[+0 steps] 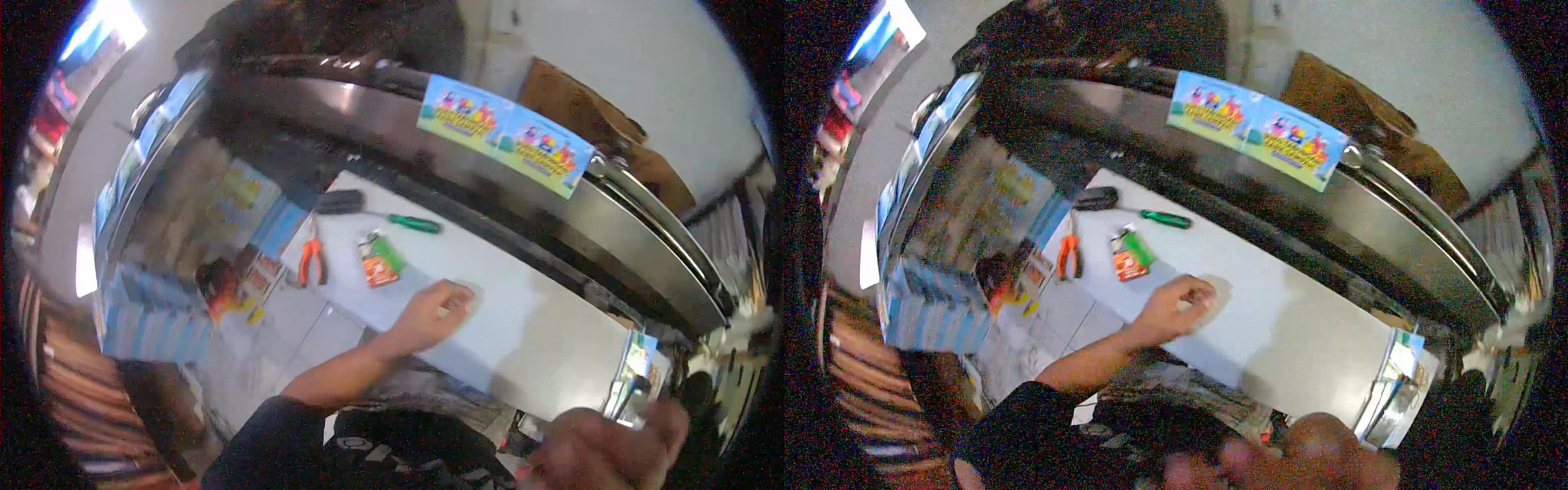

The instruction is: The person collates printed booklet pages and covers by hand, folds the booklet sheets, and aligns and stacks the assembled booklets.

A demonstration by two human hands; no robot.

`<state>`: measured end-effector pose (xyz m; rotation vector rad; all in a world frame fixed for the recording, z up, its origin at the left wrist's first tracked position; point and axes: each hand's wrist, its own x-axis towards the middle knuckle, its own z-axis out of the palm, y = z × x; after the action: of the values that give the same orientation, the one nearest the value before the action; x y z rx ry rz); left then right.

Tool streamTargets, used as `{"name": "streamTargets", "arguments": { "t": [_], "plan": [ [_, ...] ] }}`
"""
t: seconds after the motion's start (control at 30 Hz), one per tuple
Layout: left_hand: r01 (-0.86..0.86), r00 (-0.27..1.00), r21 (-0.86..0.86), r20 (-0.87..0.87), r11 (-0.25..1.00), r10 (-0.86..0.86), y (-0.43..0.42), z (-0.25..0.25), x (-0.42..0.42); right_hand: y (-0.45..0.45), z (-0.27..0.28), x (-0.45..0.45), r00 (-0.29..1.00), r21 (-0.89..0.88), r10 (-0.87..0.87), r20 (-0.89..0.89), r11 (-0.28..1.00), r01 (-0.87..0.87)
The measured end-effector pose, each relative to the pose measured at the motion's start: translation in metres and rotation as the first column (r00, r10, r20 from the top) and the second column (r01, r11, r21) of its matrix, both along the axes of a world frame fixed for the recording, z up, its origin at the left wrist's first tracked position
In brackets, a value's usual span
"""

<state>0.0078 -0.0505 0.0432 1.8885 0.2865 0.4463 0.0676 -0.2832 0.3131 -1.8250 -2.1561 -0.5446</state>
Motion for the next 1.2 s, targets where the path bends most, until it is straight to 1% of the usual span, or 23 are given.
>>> {"name": "streamTargets", "arguments": {
  "t": [0.03, 0.07, 0.1, 0.13, 0.17, 0.23, 0.27, 0.33, 0.37, 0.43, 0.47, 0.53, 0.57, 0.6, 0.67, 0.7, 0.77, 0.9, 0.97, 1.0, 1.07, 1.13, 1.2],
  "plan": [
    [-0.051, 0.998, -0.019, -0.030, 0.999, 0.050, -0.008, -0.001, -0.006, -0.003, -0.008, 0.017, 0.998, -0.019, 0.050, -0.030, 0.999, -0.051],
    [-0.048, 0.998, 0.057, 0.030, 0.997, 0.046, -0.012, -0.006, -0.012, -0.003, -0.026, 0.030, 0.956, 0.188, 0.231, -0.181, 0.962, -0.197],
    [-0.035, 0.995, 0.142, 0.096, 0.989, 0.022, -0.016, -0.012, -0.014, 0.009, -0.052, 0.032, 0.912, 0.294, 0.330, -0.244, 0.921, -0.255],
    [-0.068, 0.993, 0.138, 0.102, 0.988, 0.054, -0.017, -0.025, -0.014, 0.021, -0.079, 0.034, 0.856, 0.399, 0.434, -0.283, 0.864, -0.306],
    [-0.063, 0.993, 0.090, 0.103, 0.994, 0.054, -0.022, -0.040, -0.016, 0.044, -0.119, 0.028, 0.888, 0.646, 0.192, -0.418, 0.750, 0.142],
    [-0.041, 0.997, 0.017, 0.064, 0.999, 0.040, -0.025, -0.054, -0.013, 0.046, -0.160, 0.072, 0.750, 0.265, -0.132, -0.648, 0.884, 0.385],
    [-0.043, 0.997, 0.000, 0.061, 0.999, 0.043, -0.035, -0.057, -0.012, 0.048, -0.181, 0.094, 0.669, 0.038, -0.327, -0.667, 0.882, 0.470],
    [0.023, 0.998, 0.144, 0.057, 0.989, -0.031, -0.038, -0.062, -0.001, 0.063, -0.228, 0.132, 0.434, -0.288, -0.569, -0.699, 0.779, 0.557],
    [-0.003, 0.994, 0.193, 0.108, 0.981, -0.018, -0.036, -0.063, -0.002, 0.068, -0.250, 0.147, 0.445, -0.285, -0.571, -0.690, 0.779, 0.558],
    [-0.025, 0.984, 0.223, 0.176, 0.974, -0.015, -0.028, -0.061, -0.008, 0.073, -0.285, 0.167, 0.640, -0.117, -0.601, -0.478, 0.766, 0.632],
    [-0.034, 0.971, 0.251, 0.238, 0.968, -0.028, -0.020, -0.051, -0.018, 0.081, -0.285, 0.164, 0.652, -0.104, -0.596, -0.468, 0.770, 0.630],
    [-0.053, 0.974, 0.307, 0.227, 0.950, -0.019, -0.014, -0.046, -0.026, 0.086, -0.306, 0.169, 0.439, -0.223, -0.697, -0.567, 0.643, 0.733],
    [0.017, 0.985, 0.307, 0.157, 0.952, -0.068, -0.014, -0.044, -0.026, 0.081, -0.324, 0.175, 0.413, -0.215, -0.700, -0.583, 0.623, 0.752],
    [0.087, 0.989, 0.305, 0.087, 0.948, -0.118, -0.014, -0.045, -0.026, 0.089, -0.316, 0.171, 0.417, -0.211, -0.695, -0.586, 0.627, 0.750],
    [0.064, 0.986, 0.319, 0.124, 0.946, -0.109, -0.016, -0.051, -0.025, 0.109, -0.285, 0.154, 0.189, -0.565, -0.941, -0.282, 0.322, 0.760],
    [0.086, 0.985, 0.320, 0.114, 0.943, -0.129, -0.015, -0.051, -0.025, 0.109, -0.287, 0.154, 0.192, -0.564, -0.939, -0.285, 0.326, 0.759],
    [0.104, 0.984, 0.326, 0.103, 0.940, -0.144, -0.014, -0.052, -0.030, 0.106, -0.292, 0.148, 0.267, -0.434, -0.879, -0.395, 0.435, 0.789],
    [0.112, 0.978, 0.344, 0.128, 0.932, -0.165, -0.016, -0.055, -0.029, 0.113, -0.283, 0.144, 0.227, -0.478, -0.901, -0.370, 0.394, 0.785],
    [0.119, 0.976, 0.341, 0.132, 0.932, -0.173, -0.018, -0.059, -0.029, 0.105, -0.296, 0.152, 0.312, -0.411, -0.894, -0.322, 0.429, 0.804],
    [0.105, 0.971, 0.340, 0.166, 0.935, -0.169, -0.019, -0.061, -0.029, 0.099, -0.304, 0.155, 0.312, -0.412, -0.894, -0.322, 0.429, 0.804],
    [0.089, 0.967, 0.339, 0.197, 0.937, -0.163, -0.017, -0.063, -0.028, 0.093, -0.320, 0.163, 0.392, -0.281, -0.824, -0.409, 0.523, 0.805],
    [0.084, 0.957, 0.301, 0.242, 0.950, -0.161, -0.016, -0.061, -0.028, 0.094, -0.321, 0.164, 0.371, -0.309, -0.815, -0.445, 0.529, 0.791],
    [0.120, 0.957, 0.294, 0.218, 0.948, -0.189, -0.016, -0.055, -0.026, 0.090, -0.315, 0.165, 0.355, -0.334, -0.809, -0.468, 0.534, 0.777]
  ]
}}
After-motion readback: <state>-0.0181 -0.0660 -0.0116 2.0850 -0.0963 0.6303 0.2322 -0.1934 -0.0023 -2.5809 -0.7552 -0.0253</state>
